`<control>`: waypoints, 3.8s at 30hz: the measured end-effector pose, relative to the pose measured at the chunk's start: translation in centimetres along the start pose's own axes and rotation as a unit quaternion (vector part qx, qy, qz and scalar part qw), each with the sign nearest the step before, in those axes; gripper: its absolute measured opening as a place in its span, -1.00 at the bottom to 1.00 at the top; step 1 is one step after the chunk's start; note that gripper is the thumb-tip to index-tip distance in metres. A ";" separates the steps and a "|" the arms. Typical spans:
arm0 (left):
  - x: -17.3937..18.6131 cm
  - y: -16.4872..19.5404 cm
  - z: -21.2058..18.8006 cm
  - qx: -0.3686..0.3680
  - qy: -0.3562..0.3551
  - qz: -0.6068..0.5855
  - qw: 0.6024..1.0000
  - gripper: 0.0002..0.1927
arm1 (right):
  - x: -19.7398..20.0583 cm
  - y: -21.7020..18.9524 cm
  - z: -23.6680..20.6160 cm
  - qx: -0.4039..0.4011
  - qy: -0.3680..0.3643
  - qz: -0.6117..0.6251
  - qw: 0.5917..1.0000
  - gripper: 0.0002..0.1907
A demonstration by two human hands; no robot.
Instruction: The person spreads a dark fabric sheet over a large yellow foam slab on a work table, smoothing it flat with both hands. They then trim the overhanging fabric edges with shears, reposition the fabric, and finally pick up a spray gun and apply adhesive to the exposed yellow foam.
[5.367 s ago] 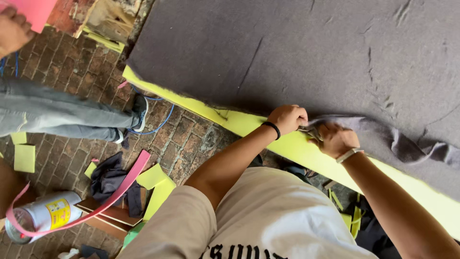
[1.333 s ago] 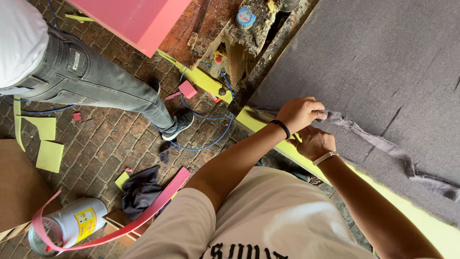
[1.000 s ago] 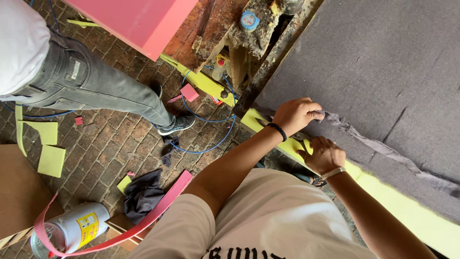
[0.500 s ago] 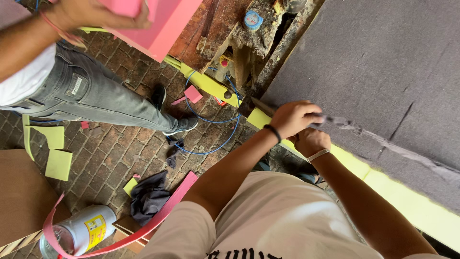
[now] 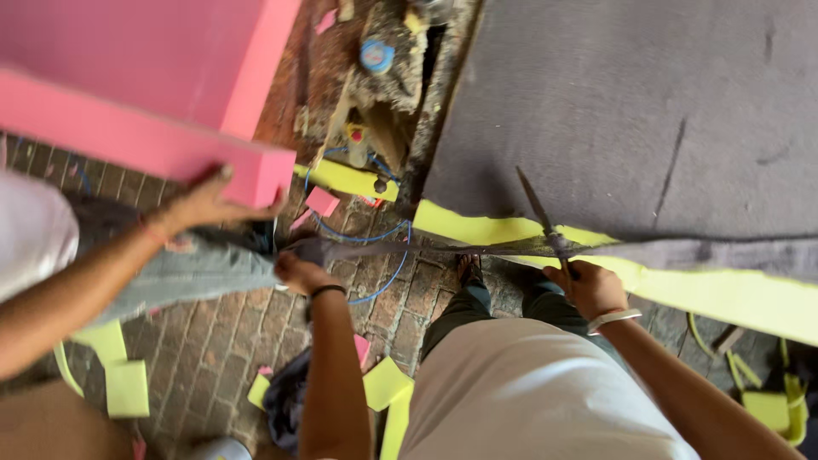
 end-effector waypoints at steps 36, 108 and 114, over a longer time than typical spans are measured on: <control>5.7 -6.6 -61.6 0.018 -0.607 0.061 0.792 -0.63 | 5.2 52.4 -46.0 -0.351 0.397 0.531 0.662 -0.51; 1.9 6.5 -137.7 -0.511 -0.791 -0.114 0.318 -0.81 | 35.9 70.8 -29.4 -0.186 0.541 0.620 0.537 -0.64; 2.4 1.7 -152.5 -0.411 -0.908 -0.028 0.076 -0.38 | 37.3 75.7 -27.9 -0.171 0.576 0.612 0.513 -0.63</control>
Point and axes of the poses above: each hand's wrist, its own z-axis towards the middle knuckle, its own x-axis out of the back of the hand, y = z × x, the point moved 6 cm from there along z, towards the middle knuckle
